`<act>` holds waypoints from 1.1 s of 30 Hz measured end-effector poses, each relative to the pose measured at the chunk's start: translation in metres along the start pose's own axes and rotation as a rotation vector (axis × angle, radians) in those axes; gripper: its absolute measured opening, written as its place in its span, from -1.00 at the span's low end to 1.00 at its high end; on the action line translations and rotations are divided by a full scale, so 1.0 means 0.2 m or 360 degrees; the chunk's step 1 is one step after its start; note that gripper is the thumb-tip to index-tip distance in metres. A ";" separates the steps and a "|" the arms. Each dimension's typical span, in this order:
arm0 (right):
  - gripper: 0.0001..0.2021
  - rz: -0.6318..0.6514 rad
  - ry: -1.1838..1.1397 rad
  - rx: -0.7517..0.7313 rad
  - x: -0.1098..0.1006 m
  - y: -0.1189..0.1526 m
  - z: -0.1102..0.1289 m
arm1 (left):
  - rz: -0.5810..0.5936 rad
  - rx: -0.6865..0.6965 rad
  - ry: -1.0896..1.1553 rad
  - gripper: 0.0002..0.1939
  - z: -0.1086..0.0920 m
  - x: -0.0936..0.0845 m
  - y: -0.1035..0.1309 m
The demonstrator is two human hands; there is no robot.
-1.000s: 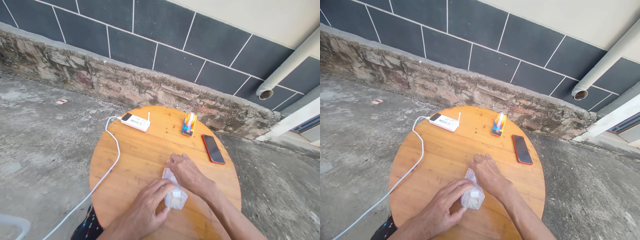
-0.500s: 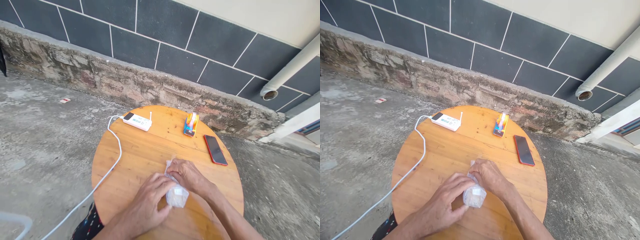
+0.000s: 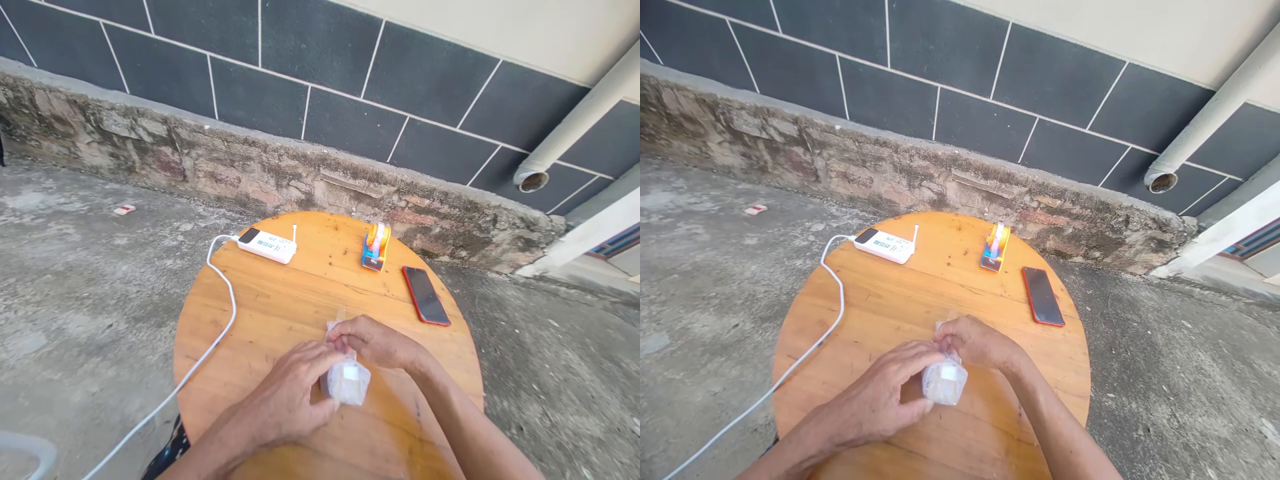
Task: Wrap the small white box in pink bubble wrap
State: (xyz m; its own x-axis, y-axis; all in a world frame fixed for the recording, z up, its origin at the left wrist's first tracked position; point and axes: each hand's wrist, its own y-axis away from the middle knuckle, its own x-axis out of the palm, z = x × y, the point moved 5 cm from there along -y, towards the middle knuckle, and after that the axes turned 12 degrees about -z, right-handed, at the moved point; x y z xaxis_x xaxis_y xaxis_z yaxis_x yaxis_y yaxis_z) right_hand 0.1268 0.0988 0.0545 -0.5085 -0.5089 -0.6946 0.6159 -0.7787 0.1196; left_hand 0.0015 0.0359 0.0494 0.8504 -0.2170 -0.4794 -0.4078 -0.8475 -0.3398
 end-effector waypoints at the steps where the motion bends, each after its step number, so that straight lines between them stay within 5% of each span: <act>1: -0.67 -0.0001 -0.0019 0.0000 0.00 0.00 0.00 | 0.0008 0.0000 0.0015 -0.44 0.00 0.00 -0.01; 9: -0.53 -0.0062 -0.0151 0.0069 0.00 0.00 -0.05 | 0.0075 -0.0119 0.0026 -0.51 0.01 0.00 -0.03; 18: -0.76 -0.0270 -0.0566 0.0123 -0.05 0.09 -0.06 | 0.0166 -0.0334 0.0169 -0.63 0.01 0.00 -0.10; 27: -0.75 -0.0563 -0.0468 0.0051 -0.08 0.29 -0.02 | 0.0229 -0.0545 0.0280 -0.70 0.05 0.01 -0.11; 33: -0.40 -0.0776 -0.0053 0.0074 0.00 0.34 -0.02 | 0.0261 -0.0596 0.0427 -0.69 0.05 0.01 -0.13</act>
State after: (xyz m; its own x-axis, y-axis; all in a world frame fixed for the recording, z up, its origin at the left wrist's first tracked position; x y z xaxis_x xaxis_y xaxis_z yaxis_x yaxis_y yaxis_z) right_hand 0.1701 0.0469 0.0599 -0.7504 -0.0918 -0.6546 0.2740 -0.9444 -0.1817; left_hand 0.0112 0.0627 0.0493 0.8608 -0.4374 -0.2603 -0.4376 -0.8971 0.0606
